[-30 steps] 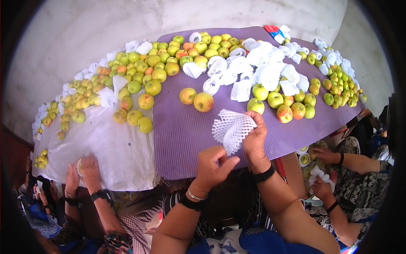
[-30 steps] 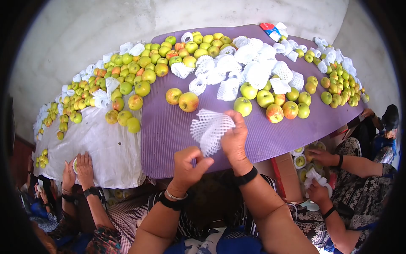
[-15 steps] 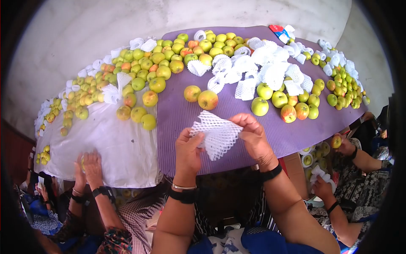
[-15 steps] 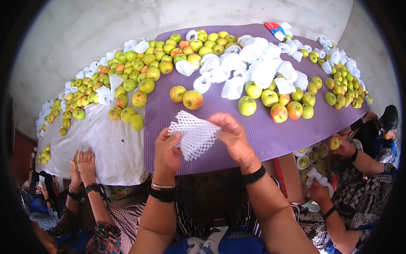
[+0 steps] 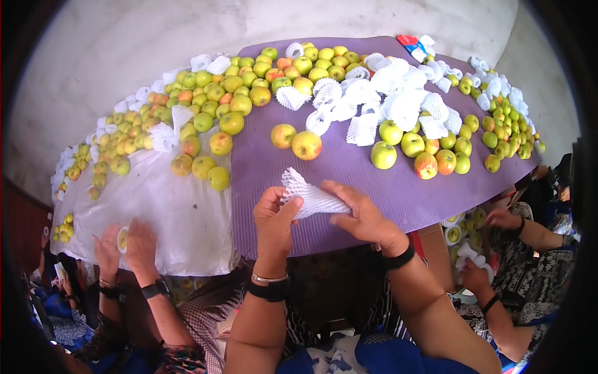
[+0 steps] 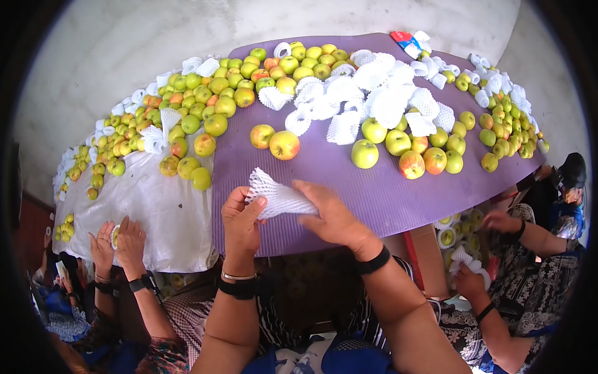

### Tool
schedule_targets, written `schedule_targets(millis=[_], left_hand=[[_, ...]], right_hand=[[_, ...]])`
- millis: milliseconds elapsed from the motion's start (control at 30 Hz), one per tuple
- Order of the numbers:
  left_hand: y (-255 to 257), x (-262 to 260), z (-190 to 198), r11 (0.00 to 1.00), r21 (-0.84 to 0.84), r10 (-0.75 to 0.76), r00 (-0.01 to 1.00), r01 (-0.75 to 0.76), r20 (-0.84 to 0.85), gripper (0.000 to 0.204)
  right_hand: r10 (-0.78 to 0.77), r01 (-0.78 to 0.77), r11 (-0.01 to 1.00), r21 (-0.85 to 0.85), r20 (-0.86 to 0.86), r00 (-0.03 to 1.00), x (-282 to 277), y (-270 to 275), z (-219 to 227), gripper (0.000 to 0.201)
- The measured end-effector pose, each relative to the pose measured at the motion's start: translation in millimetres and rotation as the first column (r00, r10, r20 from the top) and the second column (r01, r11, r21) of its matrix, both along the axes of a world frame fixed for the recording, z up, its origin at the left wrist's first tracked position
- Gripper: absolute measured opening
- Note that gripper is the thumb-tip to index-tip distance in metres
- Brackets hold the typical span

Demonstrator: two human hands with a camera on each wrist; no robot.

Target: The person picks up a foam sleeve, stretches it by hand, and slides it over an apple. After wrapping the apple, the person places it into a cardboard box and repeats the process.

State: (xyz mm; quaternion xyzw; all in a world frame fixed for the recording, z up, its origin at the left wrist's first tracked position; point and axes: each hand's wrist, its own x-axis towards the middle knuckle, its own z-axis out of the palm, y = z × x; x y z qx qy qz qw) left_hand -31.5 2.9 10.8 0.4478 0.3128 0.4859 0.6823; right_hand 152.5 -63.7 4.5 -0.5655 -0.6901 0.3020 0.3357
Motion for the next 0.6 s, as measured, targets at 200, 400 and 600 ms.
schedule_targets(millis=[200, 400, 600], left_hand=[[-2.3, -3.1, -0.6, 0.981, 0.094, -0.165, 0.985, 0.169, -0.050, 0.017], [-0.2, -7.1, -2.4, 0.938, 0.094, -0.335, 0.942, 0.333, 0.003, 0.020], [7.8, -2.6, -14.5, 0.981, 0.160, -0.162, 0.927, 0.113, 0.337, 0.044]], right_hand=[[0.022, -0.028, 0.999, -0.020, -0.242, 0.970, -7.6, -4.4, 17.5, 0.114], [-0.065, 0.016, 0.987, -0.161, -0.304, 0.950, -26.9, -0.2, 5.5, 0.094], [-0.260, 0.119, 0.959, -0.258, -0.627, 0.735, -30.9, 2.7, 4.1, 0.049]])
